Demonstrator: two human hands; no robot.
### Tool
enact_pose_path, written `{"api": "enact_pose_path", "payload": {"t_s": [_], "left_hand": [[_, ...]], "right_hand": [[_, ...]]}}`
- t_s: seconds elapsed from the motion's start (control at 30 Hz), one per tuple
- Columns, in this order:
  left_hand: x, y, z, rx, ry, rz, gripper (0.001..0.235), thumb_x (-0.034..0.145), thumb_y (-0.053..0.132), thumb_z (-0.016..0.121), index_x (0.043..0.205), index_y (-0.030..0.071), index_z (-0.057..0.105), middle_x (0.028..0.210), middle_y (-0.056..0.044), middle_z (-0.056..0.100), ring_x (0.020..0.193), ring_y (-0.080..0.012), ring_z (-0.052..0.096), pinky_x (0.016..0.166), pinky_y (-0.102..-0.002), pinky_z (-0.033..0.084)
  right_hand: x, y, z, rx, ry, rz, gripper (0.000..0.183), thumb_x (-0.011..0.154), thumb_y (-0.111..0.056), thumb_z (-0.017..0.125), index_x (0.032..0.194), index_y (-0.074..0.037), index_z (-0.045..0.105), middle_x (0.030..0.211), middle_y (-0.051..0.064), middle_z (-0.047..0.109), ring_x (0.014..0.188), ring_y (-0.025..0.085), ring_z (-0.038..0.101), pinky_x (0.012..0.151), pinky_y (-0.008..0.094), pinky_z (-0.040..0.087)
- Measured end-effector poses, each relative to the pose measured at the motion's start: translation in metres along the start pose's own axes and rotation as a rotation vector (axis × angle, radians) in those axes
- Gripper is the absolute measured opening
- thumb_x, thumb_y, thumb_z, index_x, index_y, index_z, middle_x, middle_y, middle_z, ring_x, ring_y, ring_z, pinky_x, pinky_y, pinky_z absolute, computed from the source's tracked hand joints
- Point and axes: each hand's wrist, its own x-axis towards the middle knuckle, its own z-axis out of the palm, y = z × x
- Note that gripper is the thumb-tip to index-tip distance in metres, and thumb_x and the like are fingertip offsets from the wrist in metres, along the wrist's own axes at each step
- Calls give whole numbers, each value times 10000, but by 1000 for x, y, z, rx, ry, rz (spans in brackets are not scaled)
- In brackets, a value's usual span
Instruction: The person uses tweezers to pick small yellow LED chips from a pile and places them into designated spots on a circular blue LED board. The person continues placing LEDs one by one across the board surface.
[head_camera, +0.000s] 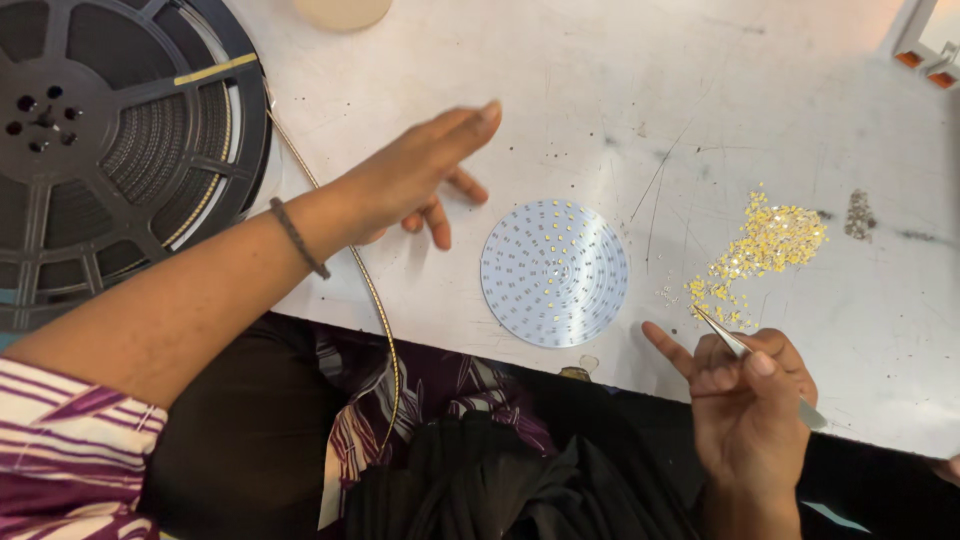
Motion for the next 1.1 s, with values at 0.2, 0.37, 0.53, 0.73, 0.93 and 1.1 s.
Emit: {"api": "enact_pose_path", "payload": {"t_s": [0.2,0.37,0.53,0.73,0.93,1.1], "left_hand": [[-6,0,10,-35,-156,-8,1050,756,815,374,1566,157,257,1214,-296,707,448,-186,680,310,-194,367],[1,-4,18,-29,-228,78,1015,799,787,345,1576,142,239,1293,-263,662,478,-175,704,315,-189,402],[6,-11,20,-7,-216,109,988,806,764,343,1576,153,243,1299,-237,660,480,-170,702,313,-189,406],[7,-14,21,-2,-221,159,967,832,767,343,1569,147,256,1264,-221,692,481,-155,698,317,-183,406],[8,-18,4,67,-199,200,976,844,807,315,1556,141,292,1177,-238,711,466,-137,684,322,-175,430],[7,-21,5,34,-331,225,995,825,823,305,1534,126,283,1158,-241,726,424,-117,696,303,-159,430]], "right_hand": [[9,1,4,-53,19,-27,192,1040,-151,629,869,-78,584,697,17,524,675,123,504,1090,781,359],[8,5,8,-72,35,8,156,1009,-158,639,879,-86,592,682,17,524,666,123,515,1079,782,367],[9,6,12,-123,11,9,150,1009,-191,662,929,-67,633,686,10,532,656,105,515,1083,782,371],[0,8,12,-79,13,72,158,994,-203,706,940,-63,658,681,-14,522,673,102,515,1082,781,359],[-8,6,10,-68,30,93,134,1002,-188,704,1003,-54,698,673,-22,529,656,100,507,1090,780,353],[-8,6,7,-75,32,73,156,1002,-197,712,1047,-48,717,688,-19,533,657,99,506,1095,785,350]]}}
